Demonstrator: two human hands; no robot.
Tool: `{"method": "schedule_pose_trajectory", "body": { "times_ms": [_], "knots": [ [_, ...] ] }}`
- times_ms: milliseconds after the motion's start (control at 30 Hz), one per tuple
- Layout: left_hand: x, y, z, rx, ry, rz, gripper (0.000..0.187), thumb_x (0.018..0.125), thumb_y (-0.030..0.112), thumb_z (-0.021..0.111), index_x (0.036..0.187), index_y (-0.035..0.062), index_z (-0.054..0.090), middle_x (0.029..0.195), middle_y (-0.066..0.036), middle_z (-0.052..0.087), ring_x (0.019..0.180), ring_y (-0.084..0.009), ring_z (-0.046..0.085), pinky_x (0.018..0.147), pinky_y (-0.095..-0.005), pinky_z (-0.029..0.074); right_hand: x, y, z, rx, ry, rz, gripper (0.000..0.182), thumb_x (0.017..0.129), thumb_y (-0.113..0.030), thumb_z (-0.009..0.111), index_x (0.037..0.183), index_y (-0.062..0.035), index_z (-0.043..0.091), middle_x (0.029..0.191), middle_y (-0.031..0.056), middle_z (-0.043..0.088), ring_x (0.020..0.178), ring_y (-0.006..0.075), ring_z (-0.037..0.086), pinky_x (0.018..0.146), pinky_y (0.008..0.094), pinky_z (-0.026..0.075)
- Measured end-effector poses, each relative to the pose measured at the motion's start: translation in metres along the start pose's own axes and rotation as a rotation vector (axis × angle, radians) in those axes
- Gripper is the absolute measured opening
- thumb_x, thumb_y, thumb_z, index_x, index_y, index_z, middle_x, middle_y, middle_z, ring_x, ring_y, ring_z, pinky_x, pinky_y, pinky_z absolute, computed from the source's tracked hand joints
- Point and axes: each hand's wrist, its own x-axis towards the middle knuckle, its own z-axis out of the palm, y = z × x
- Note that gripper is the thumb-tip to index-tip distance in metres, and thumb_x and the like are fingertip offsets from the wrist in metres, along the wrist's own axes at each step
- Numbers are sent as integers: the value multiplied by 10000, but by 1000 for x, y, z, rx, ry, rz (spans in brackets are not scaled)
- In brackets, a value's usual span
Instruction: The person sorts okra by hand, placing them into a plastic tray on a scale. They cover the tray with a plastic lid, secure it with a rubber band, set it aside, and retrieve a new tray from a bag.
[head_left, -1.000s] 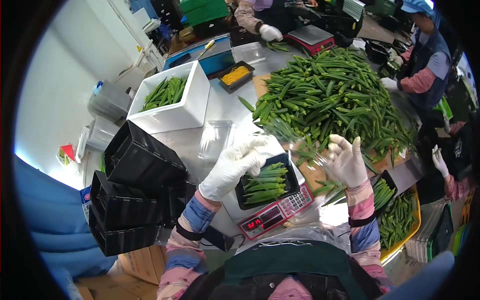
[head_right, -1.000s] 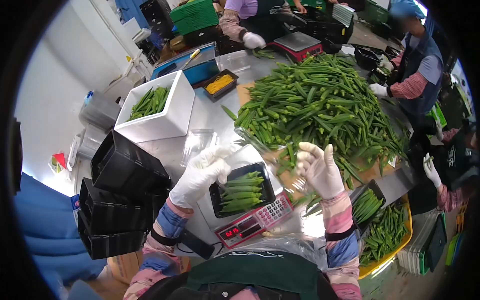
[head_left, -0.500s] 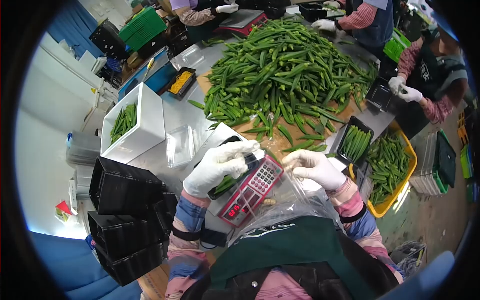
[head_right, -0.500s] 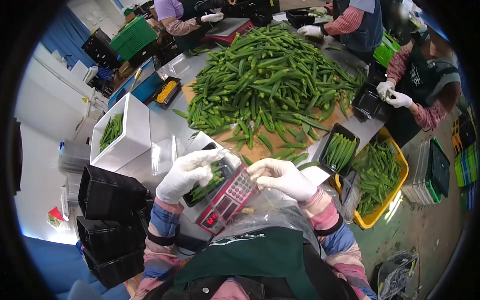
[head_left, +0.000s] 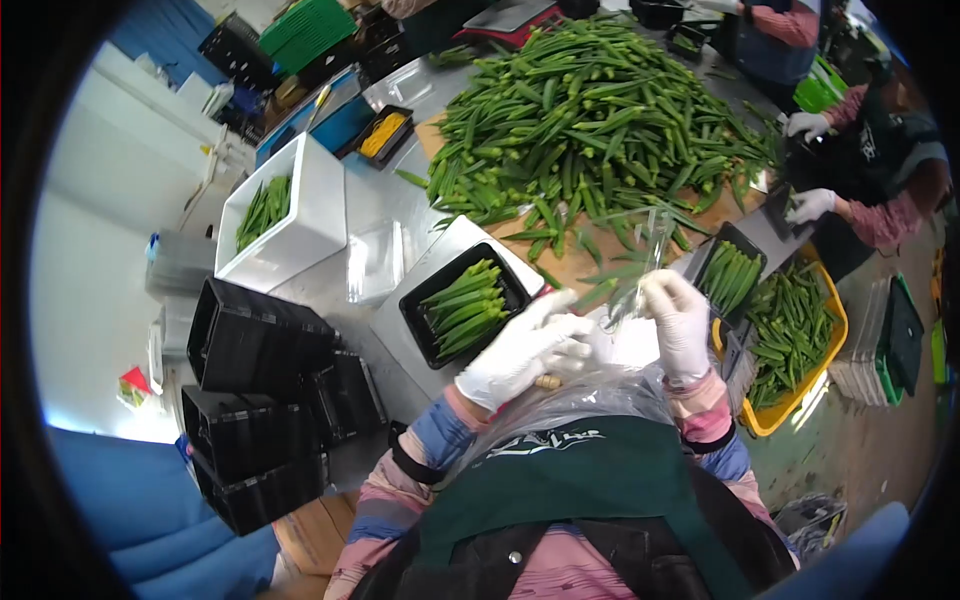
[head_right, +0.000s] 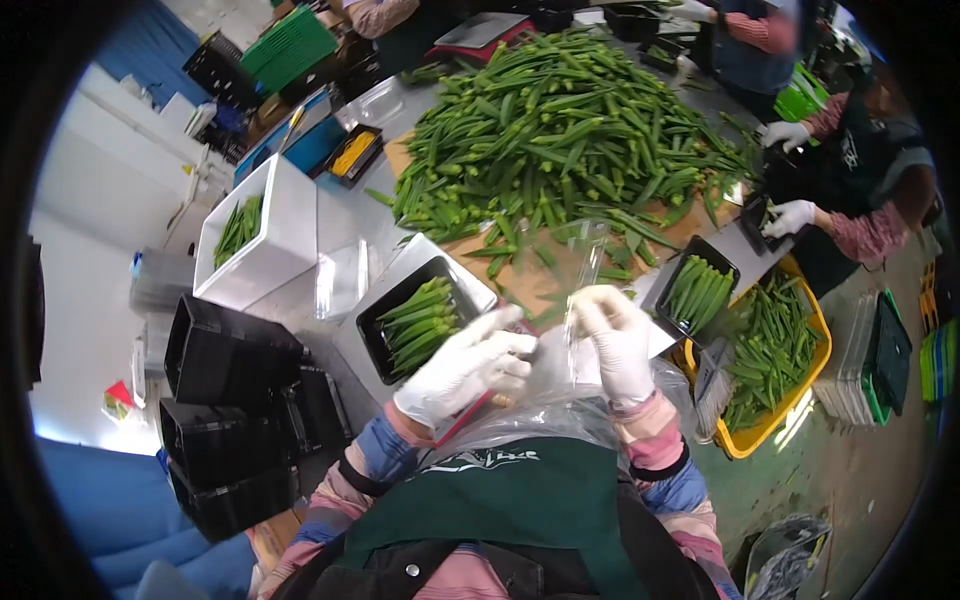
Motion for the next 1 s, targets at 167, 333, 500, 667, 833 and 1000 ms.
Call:
{"method": "schedule_pose_trajectory", "body": {
  "times_ms": [167,333,500,667,833,1000],
  "knots": [
    [-10,-12,-3,-275,80,226,475,995,68,588,1443,13,442,1111,-33,601,830,-93,593,697,-234,502,-2,16,-9,191,-58,32,174,1034,-183,543,924,-50,560,724,-10,486,671,121,465,686,297,426],
    [-27,4,-5,245,256,270,528,963,60,620,1452,-5,435,1084,-31,600,800,-75,569,674,-212,489,-8,26,-34,285,-266,117,233,969,-235,666,1033,-29,579,840,60,584,738,171,546,693,308,464],
    [-11,-14,-7,-132,187,418,476,972,87,628,1421,22,482,1164,-80,630,892,-146,638,781,-286,543,-4,10,-49,122,-173,39,95,970,-116,620,983,-32,576,844,33,548,755,137,510,702,281,436],
    [-31,31,-6,-422,28,564,487,1001,154,603,1443,38,432,1250,-122,625,1116,-228,623,964,-385,529,9,-12,3,164,-3,-181,82,1012,-68,546,950,-21,569,887,35,556,769,124,483,729,276,421],
    [-65,46,-1,-88,119,604,477,1013,175,590,1437,20,434,1045,-100,638,897,-179,614,834,-346,518,18,2,63,219,-180,-155,89,963,-50,640,1026,3,605,1003,113,671,804,149,600,786,292,505],
    [-103,52,-48,-75,339,677,258,989,168,641,1180,-3,614,851,-91,648,659,-125,581,584,-259,485,25,13,71,512,-306,198,342,982,-165,636,1273,2,573,1053,85,668,871,118,589,789,253,480]
  ]
}}
